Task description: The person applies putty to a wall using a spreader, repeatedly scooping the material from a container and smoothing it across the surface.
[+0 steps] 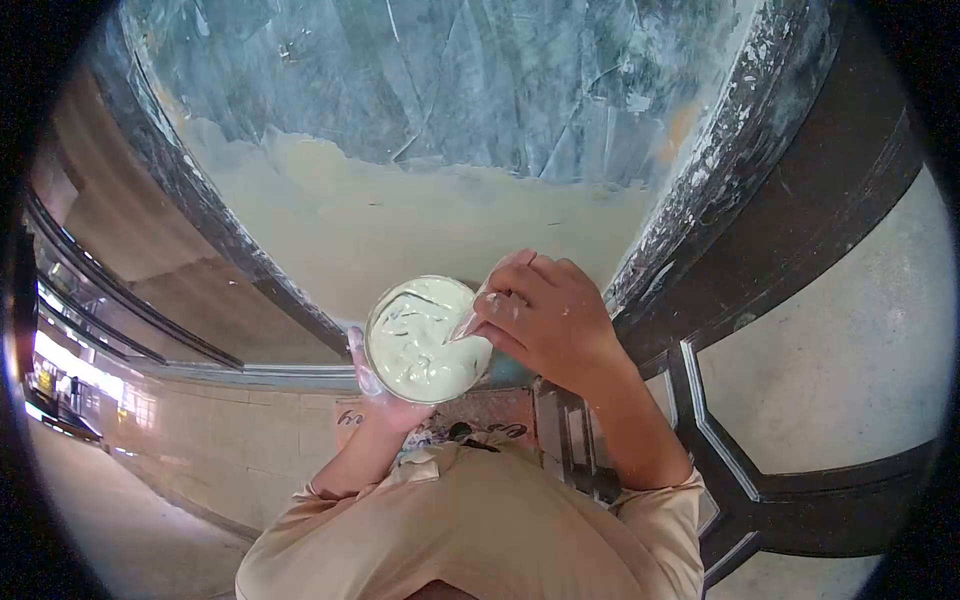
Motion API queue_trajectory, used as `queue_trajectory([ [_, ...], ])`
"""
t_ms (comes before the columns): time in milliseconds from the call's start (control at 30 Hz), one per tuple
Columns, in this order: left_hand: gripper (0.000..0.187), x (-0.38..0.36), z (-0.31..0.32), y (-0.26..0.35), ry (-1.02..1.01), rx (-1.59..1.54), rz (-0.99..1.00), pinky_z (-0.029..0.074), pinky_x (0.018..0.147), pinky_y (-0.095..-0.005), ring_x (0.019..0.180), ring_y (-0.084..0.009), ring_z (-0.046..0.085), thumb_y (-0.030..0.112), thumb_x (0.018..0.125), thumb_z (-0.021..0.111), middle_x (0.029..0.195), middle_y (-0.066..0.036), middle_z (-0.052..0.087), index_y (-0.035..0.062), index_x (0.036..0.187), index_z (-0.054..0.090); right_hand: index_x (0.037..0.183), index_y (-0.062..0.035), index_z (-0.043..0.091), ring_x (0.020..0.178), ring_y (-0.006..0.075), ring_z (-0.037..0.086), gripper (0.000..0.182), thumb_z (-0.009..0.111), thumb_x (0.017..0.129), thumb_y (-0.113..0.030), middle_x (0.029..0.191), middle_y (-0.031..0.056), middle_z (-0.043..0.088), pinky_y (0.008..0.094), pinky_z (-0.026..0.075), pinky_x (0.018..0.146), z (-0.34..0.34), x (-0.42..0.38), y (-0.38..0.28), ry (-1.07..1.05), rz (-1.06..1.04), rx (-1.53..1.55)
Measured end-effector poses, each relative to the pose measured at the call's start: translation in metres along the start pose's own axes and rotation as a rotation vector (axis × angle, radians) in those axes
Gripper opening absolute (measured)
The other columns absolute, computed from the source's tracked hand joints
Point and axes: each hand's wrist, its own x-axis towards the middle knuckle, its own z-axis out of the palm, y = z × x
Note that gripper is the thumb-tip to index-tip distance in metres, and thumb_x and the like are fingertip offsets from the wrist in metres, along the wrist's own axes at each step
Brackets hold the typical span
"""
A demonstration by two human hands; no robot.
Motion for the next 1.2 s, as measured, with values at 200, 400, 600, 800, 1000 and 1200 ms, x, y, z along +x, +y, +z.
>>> queue_trajectory([
  [200, 0.088, 0.006, 0.006, 0.007, -0.042, -0.05, -0.014, 0.033, 0.106, -0.0538, 0.13, -0.0358, 0.039, 0.074, 0.081, 0.04, 0.145, -0.014, 0.036, 0.0114, 0.143, 0.032, 0.086, -0.0205, 0.064, 0.09, 0.0175, 0.056, 0.022, 0.072, 0.066, -0.023, 0.091, -0.0036, 0.055, 0.0333, 0.045, 0.071, -0.001, 0.007, -0.02, -0.137, -0.014, -0.054],
  [400, 0.089, 0.005, 0.003, 0.011, -0.055, -0.029, -0.006, 0.035, 0.106, -0.0521, 0.129, -0.0346, 0.041, 0.075, 0.082, 0.037, 0.145, -0.014, 0.037, 0.0112, 0.143, 0.032, 0.085, -0.0219, 0.064, 0.09, 0.0143, 0.056, 0.019, 0.069, 0.067, -0.023, 0.09, -0.0058, 0.055, 0.0347, 0.043, 0.076, 0.02, 0.016, -0.033, -0.127, -0.08, -0.143],
  [600, 0.089, 0.0, 0.004, 0.017, -0.007, 0.011, 0.013, 0.035, 0.105, -0.0511, 0.127, -0.0344, 0.042, 0.076, 0.082, 0.033, 0.143, -0.014, 0.039, 0.0123, 0.144, 0.032, 0.084, -0.022, 0.064, 0.086, 0.0144, 0.057, 0.019, 0.071, 0.067, -0.024, 0.09, -0.0067, 0.058, 0.0339, 0.041, 0.075, 0.028, 0.021, -0.039, -0.11, -0.024, -0.084],
  [800, 0.089, -0.007, 0.006, 0.029, 0.117, 0.059, 0.074, 0.035, 0.103, -0.053, 0.126, -0.0338, 0.042, 0.08, 0.08, 0.027, 0.142, -0.011, 0.041, 0.0173, 0.142, 0.036, 0.085, -0.0189, 0.061, 0.082, 0.0145, 0.06, 0.025, 0.076, 0.065, -0.02, 0.086, -0.0059, 0.059, 0.033, 0.038, 0.067, 0.027, 0.035, -0.036, 0.098, 0.051, -0.098],
  [1000, 0.091, -0.012, 0.008, 0.042, 0.038, 0.042, 0.142, 0.033, 0.105, -0.0547, 0.13, -0.0347, 0.039, 0.081, 0.078, 0.027, 0.146, -0.009, 0.037, 0.0188, 0.144, 0.034, 0.091, -0.0196, 0.062, 0.08, 0.0162, 0.059, 0.031, 0.077, 0.064, -0.017, 0.088, -0.0055, 0.059, 0.0327, 0.038, 0.064, 0.015, 0.046, -0.03, 0.038, 0.084, -0.04],
  [1200, 0.094, -0.018, 0.014, 0.054, -0.076, -0.01, 0.109, 0.033, 0.105, -0.0591, 0.131, -0.0376, 0.037, 0.083, 0.077, 0.027, 0.147, -0.012, 0.035, 0.0185, 0.145, 0.031, 0.095, -0.021, 0.063, 0.081, 0.0154, 0.058, 0.033, 0.076, 0.065, -0.015, 0.089, -0.0057, 0.057, 0.0341, 0.038, 0.066, 0.018, 0.054, -0.019, 0.035, -0.031, -0.18],
])
